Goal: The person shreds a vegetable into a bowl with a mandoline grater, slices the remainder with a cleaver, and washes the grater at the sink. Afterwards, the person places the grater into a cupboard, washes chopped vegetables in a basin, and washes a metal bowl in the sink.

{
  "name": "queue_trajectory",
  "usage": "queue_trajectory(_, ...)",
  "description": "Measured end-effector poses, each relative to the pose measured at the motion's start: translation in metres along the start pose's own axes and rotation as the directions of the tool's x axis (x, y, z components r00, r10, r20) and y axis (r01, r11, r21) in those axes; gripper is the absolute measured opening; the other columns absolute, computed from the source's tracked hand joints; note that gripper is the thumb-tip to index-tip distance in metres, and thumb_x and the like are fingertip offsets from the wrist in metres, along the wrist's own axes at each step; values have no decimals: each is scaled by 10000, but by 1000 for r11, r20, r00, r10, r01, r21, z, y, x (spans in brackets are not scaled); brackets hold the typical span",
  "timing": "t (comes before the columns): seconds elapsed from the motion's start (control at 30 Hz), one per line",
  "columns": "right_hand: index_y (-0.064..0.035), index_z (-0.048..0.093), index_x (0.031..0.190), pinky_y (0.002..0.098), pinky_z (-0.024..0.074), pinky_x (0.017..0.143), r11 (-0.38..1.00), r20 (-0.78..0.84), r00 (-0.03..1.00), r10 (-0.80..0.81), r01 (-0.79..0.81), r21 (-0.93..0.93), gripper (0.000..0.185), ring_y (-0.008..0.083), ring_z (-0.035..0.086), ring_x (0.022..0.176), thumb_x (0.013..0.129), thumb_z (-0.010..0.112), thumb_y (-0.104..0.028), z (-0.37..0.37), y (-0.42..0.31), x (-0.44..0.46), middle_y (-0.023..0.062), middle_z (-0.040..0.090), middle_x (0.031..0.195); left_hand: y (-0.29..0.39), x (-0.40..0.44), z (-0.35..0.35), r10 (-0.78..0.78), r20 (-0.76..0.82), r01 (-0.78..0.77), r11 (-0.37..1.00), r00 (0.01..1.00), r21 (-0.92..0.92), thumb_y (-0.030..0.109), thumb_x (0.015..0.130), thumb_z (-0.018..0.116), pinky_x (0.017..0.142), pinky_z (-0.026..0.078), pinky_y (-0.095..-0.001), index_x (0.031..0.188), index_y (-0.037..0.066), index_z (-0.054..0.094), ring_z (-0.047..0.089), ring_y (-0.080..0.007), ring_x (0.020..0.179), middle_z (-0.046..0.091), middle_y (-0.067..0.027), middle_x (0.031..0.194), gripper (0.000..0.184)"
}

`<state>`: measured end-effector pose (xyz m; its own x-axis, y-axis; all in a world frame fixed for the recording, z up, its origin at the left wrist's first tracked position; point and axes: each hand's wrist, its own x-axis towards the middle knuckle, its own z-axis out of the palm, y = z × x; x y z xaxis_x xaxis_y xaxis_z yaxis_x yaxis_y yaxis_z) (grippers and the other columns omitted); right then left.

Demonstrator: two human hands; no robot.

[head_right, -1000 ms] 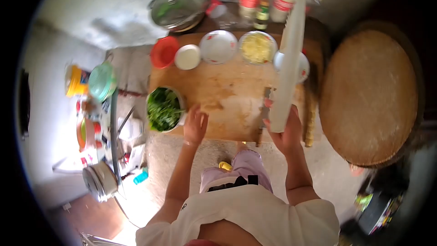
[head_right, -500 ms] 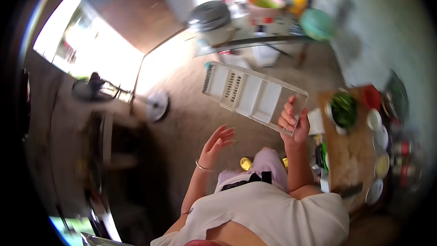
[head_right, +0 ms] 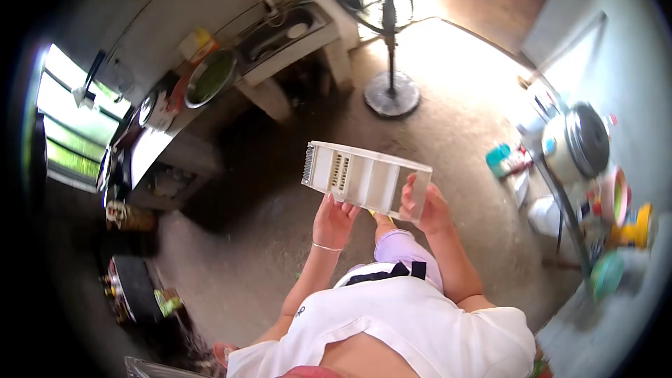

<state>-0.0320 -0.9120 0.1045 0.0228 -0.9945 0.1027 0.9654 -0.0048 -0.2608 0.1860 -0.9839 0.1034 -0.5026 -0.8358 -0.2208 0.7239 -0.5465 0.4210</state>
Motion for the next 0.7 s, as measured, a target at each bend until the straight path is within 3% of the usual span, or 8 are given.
queue_trajectory(0.1,-18,466,1265,350,521,662,957,35,981,189,-176,-230,495,179,591,744,952,518,-398,1,4,120,110,593,957,53,80,-28,98,-100,-103,994,990,-42,229,950,522,998,455,-390,1289,80,479,561,-226,1166,578,-74,1265,372)
queue_trajectory(0.2,-31,502,1232,369,538,705,905,19,950,311,-290,-311,498,179,592,722,949,505,-440,-11,17,236,116,581,937,123,148,-45,175,-182,-183,983,968,-31,179,927,547,986,459,-392,1263,71,501,571,-223,1141,594,-74,1236,355)
queue_trajectory(0.23,-36,534,1174,353,520,644,872,-116,937,330,-350,-344,548,170,571,662,955,435,-528,-12,22,267,103,575,842,142,165,-50,197,-190,-207,978,962,-31,167,920,553,980,462,-392,1257,70,504,576,-221,1126,600,-74,1223,354)
queue_trajectory(0.33,-27,546,1108,331,484,571,845,-23,874,485,-475,-246,631,155,538,613,953,343,-604,-12,44,368,83,557,734,199,218,-68,250,-236,-273,959,939,-73,138,908,546,968,467,-394,1244,63,510,586,-223,1086,608,-80,1196,346)
queue_trajectory(0.37,-29,548,1002,316,440,519,822,-109,876,469,-479,-309,683,147,484,534,944,268,-649,-8,56,400,61,510,635,222,238,-80,264,-217,-293,950,940,-110,135,910,532,964,466,-397,1243,60,511,585,-229,1085,608,-85,1195,341)
queue_trajectory(0.47,-31,544,894,303,422,486,831,-18,857,515,-504,-236,646,147,442,466,963,274,-614,-18,86,485,41,458,574,279,295,-112,273,-180,-307,930,945,-201,129,918,491,942,465,-405,1235,52,515,589,-243,1063,610,-98,1190,327)
queue_trajectory(0.6,-37,531,776,289,386,442,864,-63,903,425,-425,-270,616,145,385,404,948,339,-597,-17,119,587,19,391,512,360,389,-134,240,-72,-251,920,968,-302,122,924,468,920,465,-413,1182,52,558,600,-259,1015,638,-103,1140,282)
queue_trajectory(0.7,-22,549,715,281,357,414,730,-106,941,322,-318,-606,588,131,442,420,875,476,-583,-3,145,648,48,457,498,421,450,-148,197,17,-178,919,980,-352,120,916,472,917,471,-410,1216,53,543,601,-265,1031,615,-113,1196,316)
